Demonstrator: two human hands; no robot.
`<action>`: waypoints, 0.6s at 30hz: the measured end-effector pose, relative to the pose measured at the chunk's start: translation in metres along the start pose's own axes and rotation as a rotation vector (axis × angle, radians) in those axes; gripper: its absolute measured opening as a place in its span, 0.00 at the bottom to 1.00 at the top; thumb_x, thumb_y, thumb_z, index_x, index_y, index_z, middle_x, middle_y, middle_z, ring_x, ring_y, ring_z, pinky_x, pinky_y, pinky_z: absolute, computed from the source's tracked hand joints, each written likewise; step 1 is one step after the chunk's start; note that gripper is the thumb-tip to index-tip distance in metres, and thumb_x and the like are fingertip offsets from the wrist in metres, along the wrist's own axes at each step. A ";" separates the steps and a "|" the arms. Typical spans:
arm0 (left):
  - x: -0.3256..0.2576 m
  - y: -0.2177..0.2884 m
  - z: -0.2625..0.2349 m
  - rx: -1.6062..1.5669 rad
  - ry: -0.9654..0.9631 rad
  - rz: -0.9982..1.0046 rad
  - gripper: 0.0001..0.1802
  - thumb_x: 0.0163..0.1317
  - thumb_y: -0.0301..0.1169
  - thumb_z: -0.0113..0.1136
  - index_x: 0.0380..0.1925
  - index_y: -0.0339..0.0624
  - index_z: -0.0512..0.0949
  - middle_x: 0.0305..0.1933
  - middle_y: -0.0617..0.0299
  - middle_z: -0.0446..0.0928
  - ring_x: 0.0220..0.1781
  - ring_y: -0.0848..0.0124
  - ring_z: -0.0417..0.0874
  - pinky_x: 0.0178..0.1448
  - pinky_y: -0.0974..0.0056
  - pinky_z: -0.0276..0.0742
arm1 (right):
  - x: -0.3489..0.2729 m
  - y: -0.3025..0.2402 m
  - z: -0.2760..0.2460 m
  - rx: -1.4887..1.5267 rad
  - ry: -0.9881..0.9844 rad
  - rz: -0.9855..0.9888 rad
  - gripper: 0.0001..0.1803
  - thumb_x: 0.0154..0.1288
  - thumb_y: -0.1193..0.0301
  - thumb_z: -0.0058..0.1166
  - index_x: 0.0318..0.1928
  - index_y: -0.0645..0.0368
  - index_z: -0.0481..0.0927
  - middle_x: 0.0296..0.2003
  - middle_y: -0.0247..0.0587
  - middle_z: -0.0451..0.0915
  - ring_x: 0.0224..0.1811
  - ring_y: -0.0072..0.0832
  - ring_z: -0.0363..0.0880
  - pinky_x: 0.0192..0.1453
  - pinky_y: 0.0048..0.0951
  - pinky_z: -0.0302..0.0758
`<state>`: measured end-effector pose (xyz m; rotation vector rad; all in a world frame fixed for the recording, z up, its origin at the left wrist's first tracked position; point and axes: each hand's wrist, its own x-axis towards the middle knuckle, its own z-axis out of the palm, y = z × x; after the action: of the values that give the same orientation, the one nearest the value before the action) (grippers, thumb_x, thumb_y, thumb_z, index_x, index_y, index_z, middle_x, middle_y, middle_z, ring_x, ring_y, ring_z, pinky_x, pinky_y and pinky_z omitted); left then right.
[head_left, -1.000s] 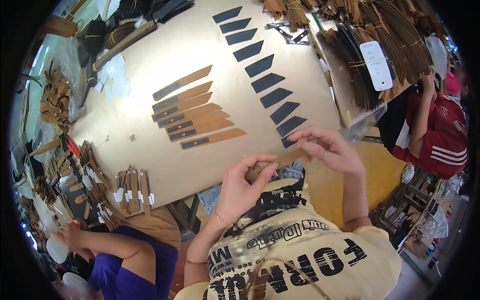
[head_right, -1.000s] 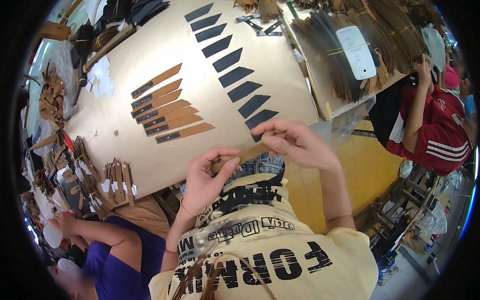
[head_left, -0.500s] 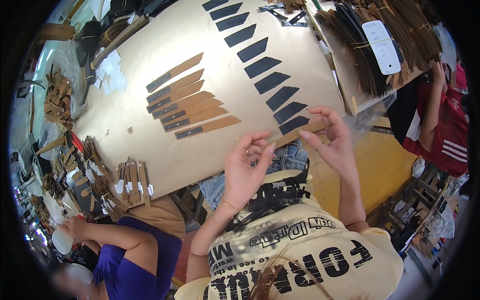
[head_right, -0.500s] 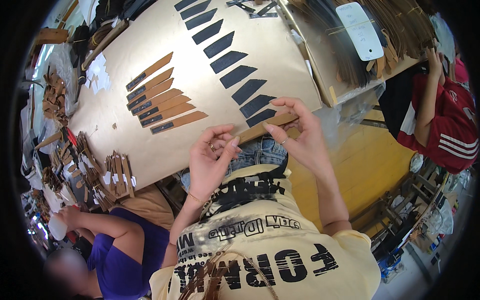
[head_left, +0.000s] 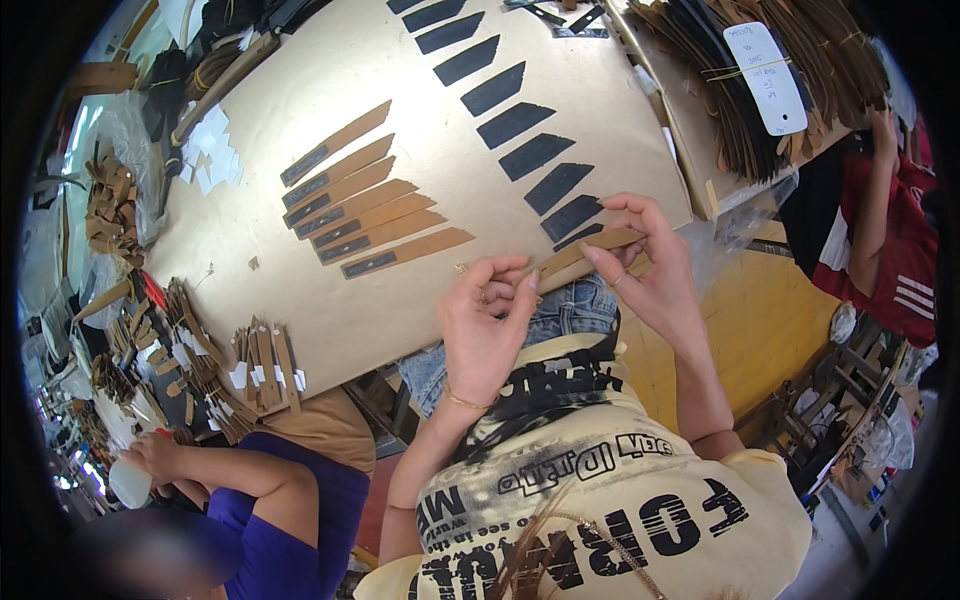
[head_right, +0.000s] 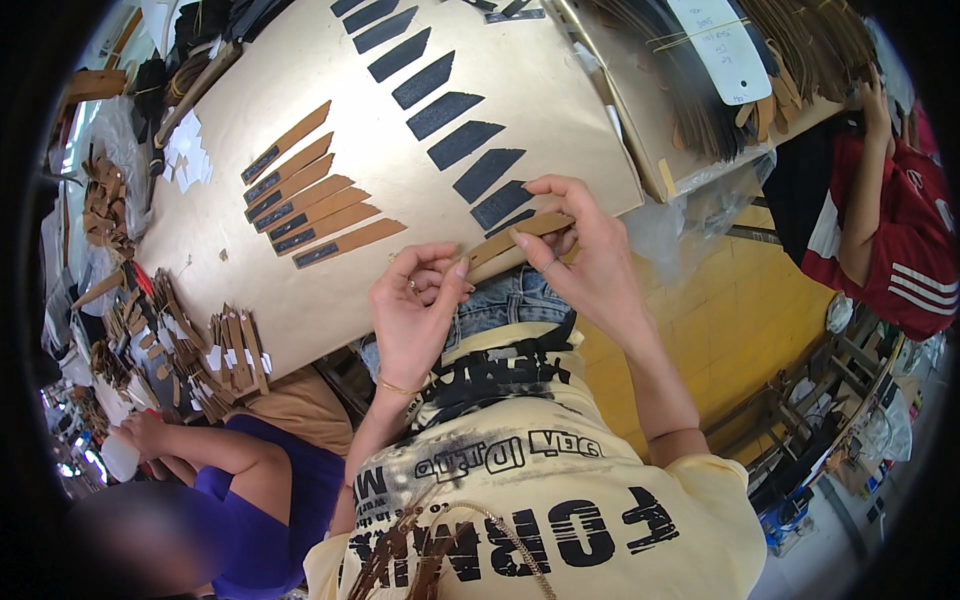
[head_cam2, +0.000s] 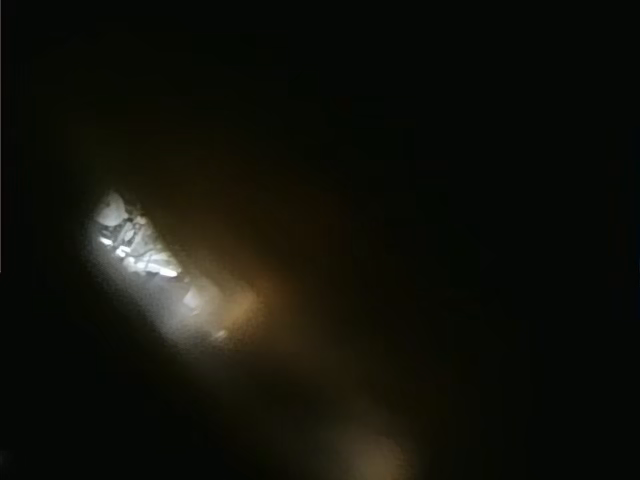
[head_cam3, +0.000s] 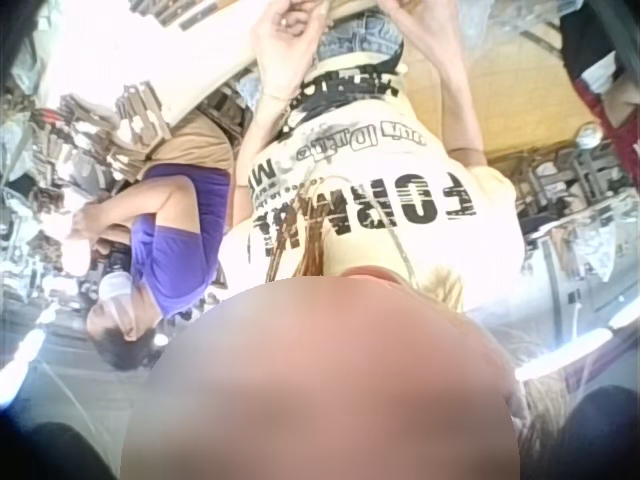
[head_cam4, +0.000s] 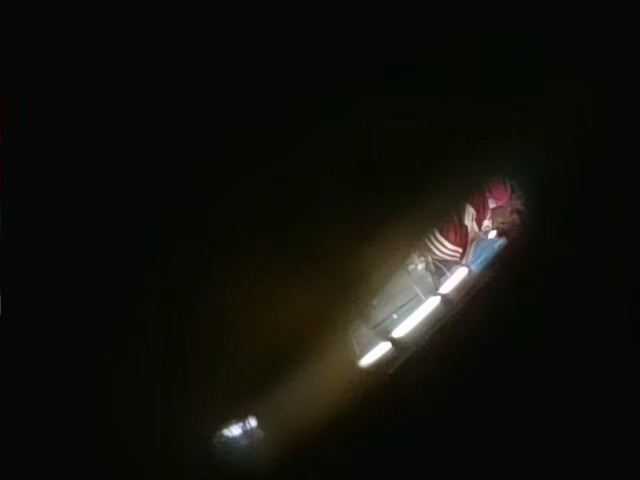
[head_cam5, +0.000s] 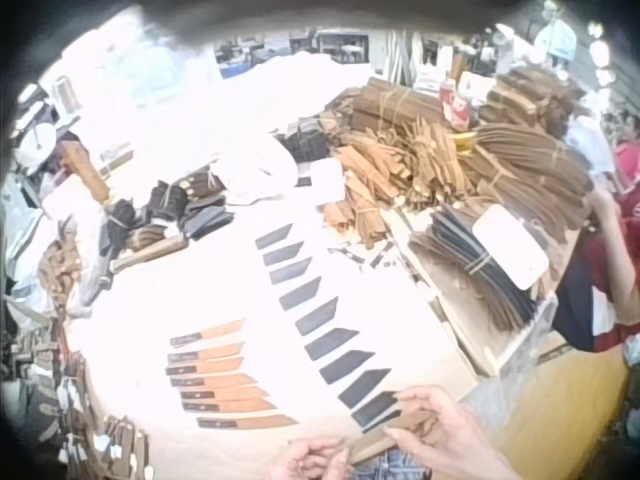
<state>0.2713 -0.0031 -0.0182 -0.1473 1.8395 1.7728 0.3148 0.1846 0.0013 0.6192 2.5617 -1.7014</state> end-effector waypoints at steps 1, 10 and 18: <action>0.000 0.001 0.000 0.016 -0.007 -0.005 0.11 0.64 0.20 0.64 0.45 0.28 0.78 0.34 0.60 0.79 0.33 0.80 0.81 0.37 0.76 0.80 | 0.000 0.001 0.000 0.001 0.002 0.000 0.25 0.61 0.79 0.65 0.57 0.60 0.73 0.32 0.29 0.78 0.29 0.13 0.71 0.33 0.16 0.68; 0.002 0.005 0.001 0.068 -0.005 -0.016 0.11 0.64 0.20 0.63 0.45 0.27 0.78 0.34 0.59 0.80 0.32 0.80 0.82 0.36 0.75 0.81 | 0.001 0.001 0.000 -0.007 -0.003 0.010 0.24 0.61 0.78 0.66 0.56 0.59 0.71 0.33 0.29 0.79 0.29 0.12 0.71 0.31 0.16 0.67; 0.001 -0.001 0.003 0.102 0.026 0.011 0.07 0.62 0.19 0.64 0.40 0.31 0.81 0.34 0.58 0.80 0.30 0.79 0.82 0.34 0.74 0.80 | 0.002 0.000 0.000 -0.006 -0.008 0.021 0.25 0.60 0.78 0.66 0.56 0.58 0.71 0.33 0.29 0.80 0.29 0.12 0.71 0.32 0.16 0.67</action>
<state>0.2714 -0.0002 -0.0191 -0.1220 1.9480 1.6882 0.3126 0.1849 0.0009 0.6353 2.5444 -1.6862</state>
